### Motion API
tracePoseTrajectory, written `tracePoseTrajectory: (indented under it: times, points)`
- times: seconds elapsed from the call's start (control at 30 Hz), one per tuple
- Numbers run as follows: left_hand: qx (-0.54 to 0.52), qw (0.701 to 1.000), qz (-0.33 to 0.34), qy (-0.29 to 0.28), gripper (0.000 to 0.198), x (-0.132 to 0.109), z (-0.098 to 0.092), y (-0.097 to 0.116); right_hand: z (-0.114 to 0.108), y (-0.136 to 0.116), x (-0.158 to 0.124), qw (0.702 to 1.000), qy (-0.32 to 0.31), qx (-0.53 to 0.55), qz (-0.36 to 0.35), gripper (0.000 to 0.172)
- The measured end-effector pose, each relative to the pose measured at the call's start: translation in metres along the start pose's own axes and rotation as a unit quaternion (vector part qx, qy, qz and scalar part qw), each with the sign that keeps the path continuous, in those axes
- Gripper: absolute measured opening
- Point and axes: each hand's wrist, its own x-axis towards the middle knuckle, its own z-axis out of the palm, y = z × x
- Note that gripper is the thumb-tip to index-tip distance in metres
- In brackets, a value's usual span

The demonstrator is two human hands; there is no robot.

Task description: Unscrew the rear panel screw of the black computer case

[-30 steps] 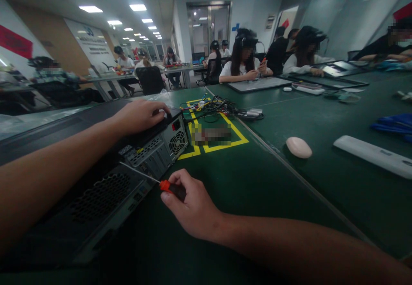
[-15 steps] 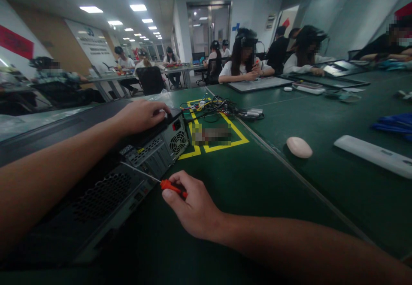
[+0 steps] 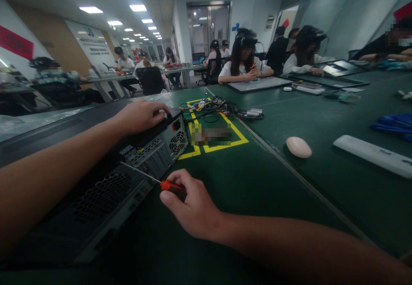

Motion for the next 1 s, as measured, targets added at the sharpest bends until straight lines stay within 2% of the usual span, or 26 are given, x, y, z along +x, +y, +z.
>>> tracePoseTrajectory:
  times: [0.1,0.3,1.0]
  points:
    - [0.002,1.000,0.001,-0.003,0.046,0.0001,-0.0007,0.0004,0.0015,0.0005,-0.0004,1.000,0.005,-0.003,0.010,0.022]
    - [0.001,1.000,0.003,0.006,0.048,-0.0006,-0.0005,0.0014,0.0034,0.0041,0.0002,1.000,0.009,-0.010,0.005,0.016]
    - [0.013,1.000,-0.005,0.008,0.052,-0.0003,-0.0007,0.0015,0.0028,0.0025,-0.0001,1.000,0.004,0.004,0.021,0.014]
